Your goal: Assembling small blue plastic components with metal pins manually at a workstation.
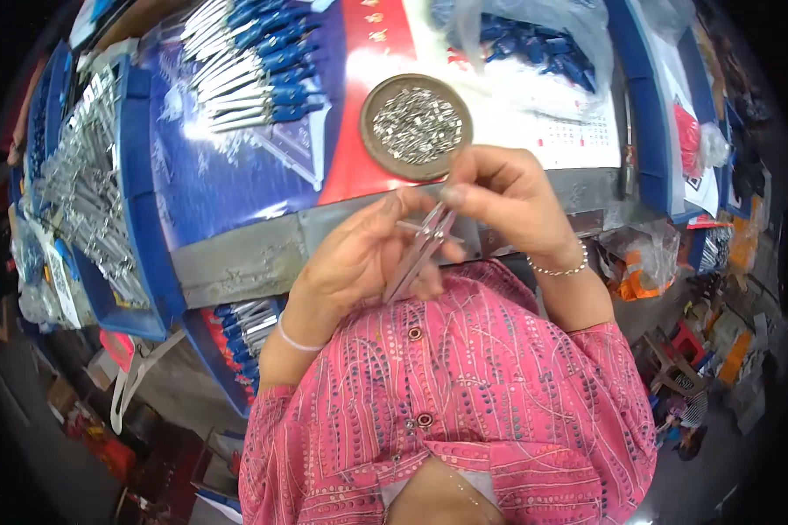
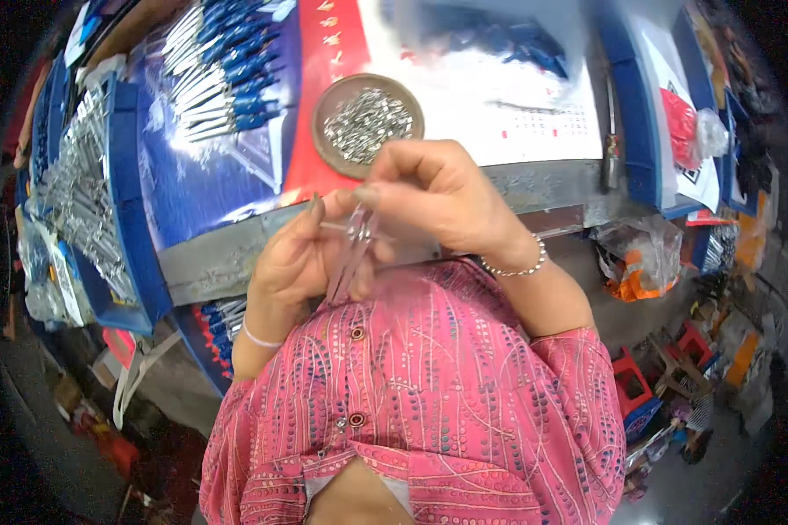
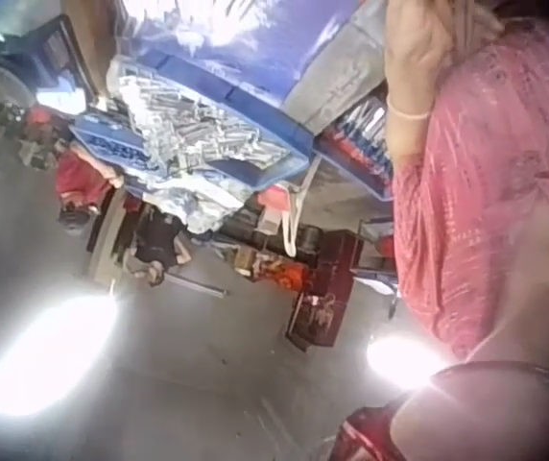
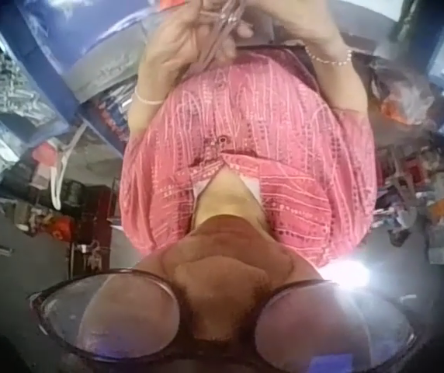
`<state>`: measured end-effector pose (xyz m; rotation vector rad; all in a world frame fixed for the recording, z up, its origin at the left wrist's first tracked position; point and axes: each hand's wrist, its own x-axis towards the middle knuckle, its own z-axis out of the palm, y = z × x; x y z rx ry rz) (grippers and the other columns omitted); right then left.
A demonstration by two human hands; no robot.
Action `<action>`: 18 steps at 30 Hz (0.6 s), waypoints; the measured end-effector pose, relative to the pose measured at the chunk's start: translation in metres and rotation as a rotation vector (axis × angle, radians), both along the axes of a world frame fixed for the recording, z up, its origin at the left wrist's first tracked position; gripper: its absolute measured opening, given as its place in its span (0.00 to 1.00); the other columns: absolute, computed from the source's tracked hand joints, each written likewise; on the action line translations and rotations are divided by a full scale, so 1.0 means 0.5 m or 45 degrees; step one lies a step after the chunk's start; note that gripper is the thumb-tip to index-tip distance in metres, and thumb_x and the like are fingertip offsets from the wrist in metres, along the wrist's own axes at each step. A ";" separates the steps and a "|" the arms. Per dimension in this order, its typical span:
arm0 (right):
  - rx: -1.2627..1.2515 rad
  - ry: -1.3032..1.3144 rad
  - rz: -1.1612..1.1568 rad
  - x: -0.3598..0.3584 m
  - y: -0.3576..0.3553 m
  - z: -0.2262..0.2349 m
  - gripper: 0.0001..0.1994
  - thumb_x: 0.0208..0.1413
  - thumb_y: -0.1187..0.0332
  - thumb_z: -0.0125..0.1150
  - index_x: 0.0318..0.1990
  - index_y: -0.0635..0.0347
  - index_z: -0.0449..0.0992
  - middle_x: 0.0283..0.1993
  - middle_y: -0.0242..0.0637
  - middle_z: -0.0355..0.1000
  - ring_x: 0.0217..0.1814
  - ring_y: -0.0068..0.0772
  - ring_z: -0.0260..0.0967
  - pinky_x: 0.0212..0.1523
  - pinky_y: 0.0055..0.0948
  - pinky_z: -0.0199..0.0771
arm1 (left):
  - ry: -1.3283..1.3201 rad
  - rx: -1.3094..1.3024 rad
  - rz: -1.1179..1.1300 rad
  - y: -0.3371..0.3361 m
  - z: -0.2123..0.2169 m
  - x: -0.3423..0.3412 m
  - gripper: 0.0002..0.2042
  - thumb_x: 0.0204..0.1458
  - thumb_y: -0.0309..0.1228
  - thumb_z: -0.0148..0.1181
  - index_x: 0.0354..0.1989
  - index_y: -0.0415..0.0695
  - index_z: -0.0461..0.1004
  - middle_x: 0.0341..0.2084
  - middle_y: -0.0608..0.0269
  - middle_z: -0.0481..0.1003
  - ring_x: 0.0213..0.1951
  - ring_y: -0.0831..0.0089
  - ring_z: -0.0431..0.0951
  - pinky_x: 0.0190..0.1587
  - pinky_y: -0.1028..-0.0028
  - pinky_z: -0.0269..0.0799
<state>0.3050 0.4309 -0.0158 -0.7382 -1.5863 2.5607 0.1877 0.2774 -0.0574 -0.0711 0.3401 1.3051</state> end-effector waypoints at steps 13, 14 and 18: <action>0.429 0.111 0.098 0.000 0.069 -0.003 0.06 0.51 0.73 0.54 0.25 0.65 0.69 0.21 0.29 0.66 0.23 0.13 0.61 0.24 0.16 0.61 | -0.388 -0.012 -0.117 0.085 0.004 0.019 0.21 0.55 0.44 0.41 0.46 0.39 0.64 0.37 0.39 0.70 0.32 0.58 0.75 0.35 0.70 0.72; 0.366 0.051 0.134 -0.007 0.077 0.006 0.07 0.51 0.72 0.54 0.25 0.65 0.69 0.22 0.29 0.66 0.27 0.14 0.61 0.27 0.16 0.62 | -0.258 -0.161 -0.089 0.090 0.003 0.016 0.18 0.55 0.43 0.42 0.45 0.42 0.65 0.32 0.44 0.71 0.25 0.65 0.73 0.28 0.74 0.70; 0.604 0.152 0.285 -0.034 0.111 0.008 0.05 0.50 0.72 0.54 0.28 0.65 0.72 0.22 0.27 0.67 0.24 0.14 0.62 0.25 0.16 0.63 | -0.305 -0.007 -0.008 0.085 0.000 0.013 0.16 0.54 0.42 0.44 0.42 0.42 0.66 0.19 0.61 0.64 0.14 0.82 0.56 0.16 0.83 0.50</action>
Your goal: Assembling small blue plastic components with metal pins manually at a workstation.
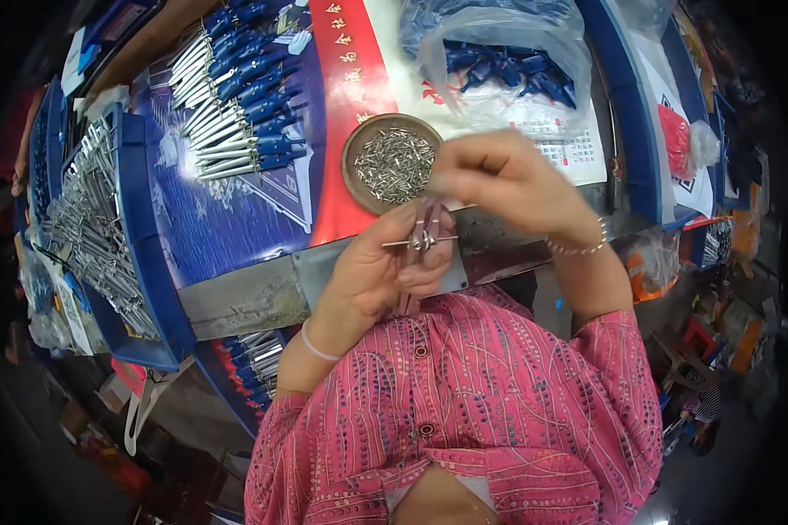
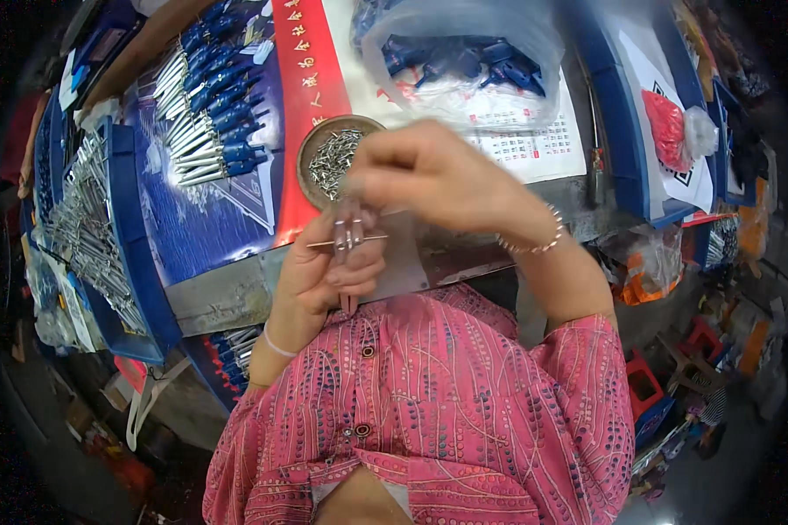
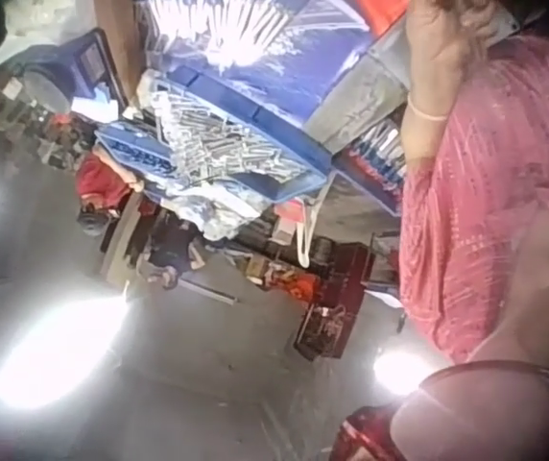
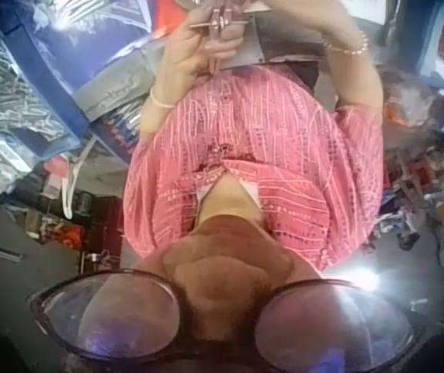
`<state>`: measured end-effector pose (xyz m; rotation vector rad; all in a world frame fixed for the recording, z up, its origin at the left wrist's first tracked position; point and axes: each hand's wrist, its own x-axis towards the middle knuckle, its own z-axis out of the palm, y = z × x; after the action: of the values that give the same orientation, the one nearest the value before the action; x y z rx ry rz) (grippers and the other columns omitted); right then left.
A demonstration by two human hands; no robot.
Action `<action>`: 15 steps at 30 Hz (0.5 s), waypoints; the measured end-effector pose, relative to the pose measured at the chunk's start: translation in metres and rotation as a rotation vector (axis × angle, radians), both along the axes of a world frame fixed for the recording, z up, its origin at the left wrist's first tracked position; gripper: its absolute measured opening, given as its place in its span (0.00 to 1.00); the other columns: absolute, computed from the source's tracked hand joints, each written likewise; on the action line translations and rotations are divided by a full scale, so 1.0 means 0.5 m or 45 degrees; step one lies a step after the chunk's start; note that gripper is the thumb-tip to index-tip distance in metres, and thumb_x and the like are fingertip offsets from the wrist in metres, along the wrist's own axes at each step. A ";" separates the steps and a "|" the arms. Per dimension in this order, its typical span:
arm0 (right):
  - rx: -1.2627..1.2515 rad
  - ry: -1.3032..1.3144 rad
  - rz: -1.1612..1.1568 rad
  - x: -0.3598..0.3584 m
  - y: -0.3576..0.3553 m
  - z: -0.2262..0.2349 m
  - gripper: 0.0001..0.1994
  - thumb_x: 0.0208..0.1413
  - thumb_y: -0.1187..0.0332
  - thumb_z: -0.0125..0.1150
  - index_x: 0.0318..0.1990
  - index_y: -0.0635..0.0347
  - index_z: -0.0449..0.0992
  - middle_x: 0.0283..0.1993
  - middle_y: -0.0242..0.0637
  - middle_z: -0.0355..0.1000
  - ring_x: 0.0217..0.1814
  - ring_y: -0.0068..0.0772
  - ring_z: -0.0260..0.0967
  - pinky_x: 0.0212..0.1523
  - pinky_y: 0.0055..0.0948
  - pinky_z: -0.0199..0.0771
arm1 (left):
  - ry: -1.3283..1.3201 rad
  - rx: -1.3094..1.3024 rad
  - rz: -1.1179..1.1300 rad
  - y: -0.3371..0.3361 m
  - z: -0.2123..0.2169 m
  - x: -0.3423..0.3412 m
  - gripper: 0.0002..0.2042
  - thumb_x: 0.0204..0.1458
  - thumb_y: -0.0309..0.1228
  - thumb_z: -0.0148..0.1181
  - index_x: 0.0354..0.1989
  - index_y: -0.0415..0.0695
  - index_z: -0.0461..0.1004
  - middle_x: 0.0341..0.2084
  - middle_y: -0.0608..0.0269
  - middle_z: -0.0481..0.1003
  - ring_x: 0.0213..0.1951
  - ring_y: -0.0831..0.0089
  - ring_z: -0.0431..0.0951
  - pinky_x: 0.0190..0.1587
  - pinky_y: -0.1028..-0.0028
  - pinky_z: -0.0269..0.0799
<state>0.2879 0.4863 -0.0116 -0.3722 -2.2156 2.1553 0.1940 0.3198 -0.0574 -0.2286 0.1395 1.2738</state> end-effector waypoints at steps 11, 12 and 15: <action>2.044 -0.101 0.113 -0.045 0.143 -0.097 0.08 0.45 0.74 0.48 0.34 0.60 0.70 0.33 0.39 0.63 0.37 0.40 0.66 0.34 0.33 0.68 | -0.280 0.132 0.091 -0.038 -0.010 -0.027 0.16 0.56 0.42 0.38 0.41 0.44 0.66 0.19 0.66 0.61 0.12 0.85 0.54 0.14 0.85 0.48; 1.992 -0.007 0.137 -0.044 0.150 -0.098 0.06 0.45 0.75 0.49 0.33 0.62 0.68 0.34 0.39 0.64 0.35 0.41 0.66 0.34 0.32 0.68 | -0.279 0.125 0.099 -0.044 -0.009 -0.028 0.16 0.56 0.42 0.38 0.41 0.44 0.66 0.19 0.66 0.61 0.12 0.85 0.54 0.14 0.85 0.48; 1.725 0.077 0.083 -0.028 0.147 -0.069 0.06 0.46 0.75 0.51 0.32 0.64 0.66 0.34 0.39 0.64 0.32 0.40 0.66 0.32 0.30 0.66 | -0.282 0.061 0.107 -0.056 -0.010 -0.031 0.17 0.56 0.43 0.38 0.41 0.43 0.66 0.18 0.65 0.61 0.12 0.85 0.54 0.13 0.85 0.48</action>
<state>0.2737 0.5599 -0.0460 -0.1298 -2.9546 0.2879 0.1787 0.2918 -0.0621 -0.3358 -0.0910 1.3247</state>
